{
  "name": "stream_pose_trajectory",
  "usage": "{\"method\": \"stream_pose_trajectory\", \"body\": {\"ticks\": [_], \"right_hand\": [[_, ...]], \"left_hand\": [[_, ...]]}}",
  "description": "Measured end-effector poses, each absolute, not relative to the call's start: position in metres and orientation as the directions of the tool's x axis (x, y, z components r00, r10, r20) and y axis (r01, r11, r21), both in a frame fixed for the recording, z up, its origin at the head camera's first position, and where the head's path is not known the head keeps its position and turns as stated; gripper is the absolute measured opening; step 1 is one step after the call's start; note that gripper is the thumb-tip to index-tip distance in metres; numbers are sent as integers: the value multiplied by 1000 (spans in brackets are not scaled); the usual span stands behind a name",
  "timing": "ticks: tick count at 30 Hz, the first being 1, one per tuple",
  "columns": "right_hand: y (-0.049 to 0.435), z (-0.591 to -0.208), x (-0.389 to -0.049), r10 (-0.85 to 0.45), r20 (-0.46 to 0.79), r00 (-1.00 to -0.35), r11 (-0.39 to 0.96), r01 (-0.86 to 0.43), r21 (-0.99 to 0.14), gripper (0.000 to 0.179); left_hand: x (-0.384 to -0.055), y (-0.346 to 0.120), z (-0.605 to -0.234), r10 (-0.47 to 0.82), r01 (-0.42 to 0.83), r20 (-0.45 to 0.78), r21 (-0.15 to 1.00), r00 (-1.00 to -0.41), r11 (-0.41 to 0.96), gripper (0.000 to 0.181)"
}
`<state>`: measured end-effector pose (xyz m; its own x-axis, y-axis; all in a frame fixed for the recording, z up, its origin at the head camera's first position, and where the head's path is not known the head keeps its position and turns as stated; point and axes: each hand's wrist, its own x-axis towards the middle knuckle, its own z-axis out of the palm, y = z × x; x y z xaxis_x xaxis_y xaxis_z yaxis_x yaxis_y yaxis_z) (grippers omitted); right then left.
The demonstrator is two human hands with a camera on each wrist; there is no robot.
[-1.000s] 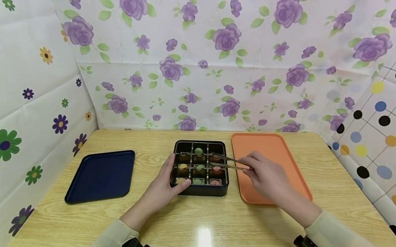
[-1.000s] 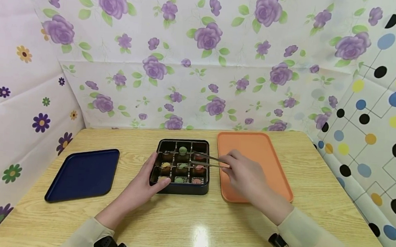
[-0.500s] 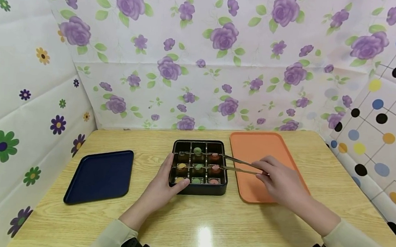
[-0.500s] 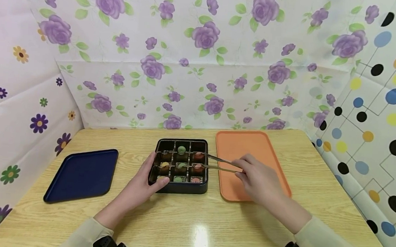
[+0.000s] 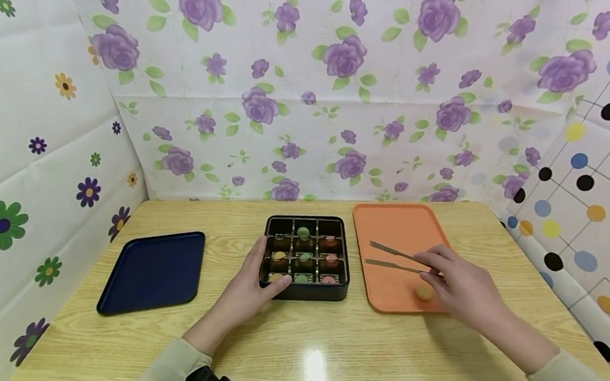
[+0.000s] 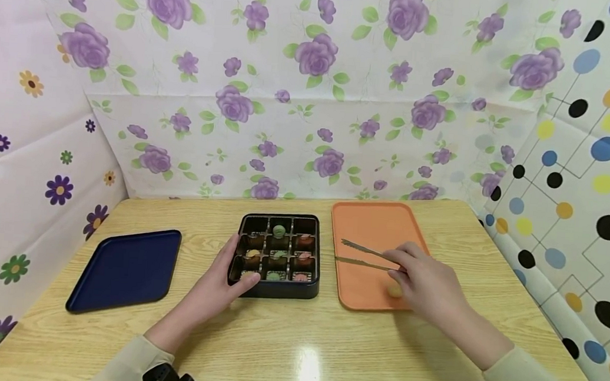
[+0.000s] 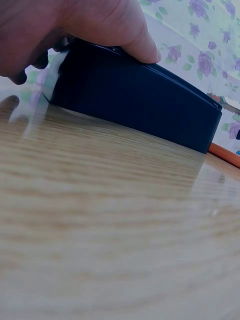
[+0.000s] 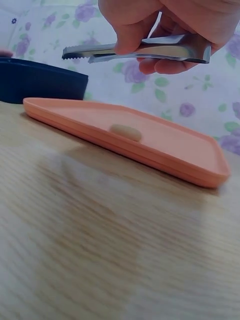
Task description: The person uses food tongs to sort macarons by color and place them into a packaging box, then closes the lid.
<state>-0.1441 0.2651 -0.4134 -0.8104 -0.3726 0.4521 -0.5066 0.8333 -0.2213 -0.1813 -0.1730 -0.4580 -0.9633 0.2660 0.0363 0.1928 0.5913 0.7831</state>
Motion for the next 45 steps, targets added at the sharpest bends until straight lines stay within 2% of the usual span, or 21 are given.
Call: {"method": "stream_pose_trajectory", "body": {"ticks": [15, 32, 45], "right_hand": [[305, -422, -129, -338, 440, -832, 866, -458, -201, 37], [345, -437, -120, -377, 443, -814, 852, -492, -178, 45], [366, -445, -116, -398, 406, -822, 841, -504, -196, 40]], "left_hand": [[-182, -173, -458, 265, 195, 37, 777, -964, 598, 111], [-183, -173, -460, 267, 191, 32, 779, -963, 597, 111], [-183, -173, -459, 267, 188, 27, 780, -963, 597, 112]]}}
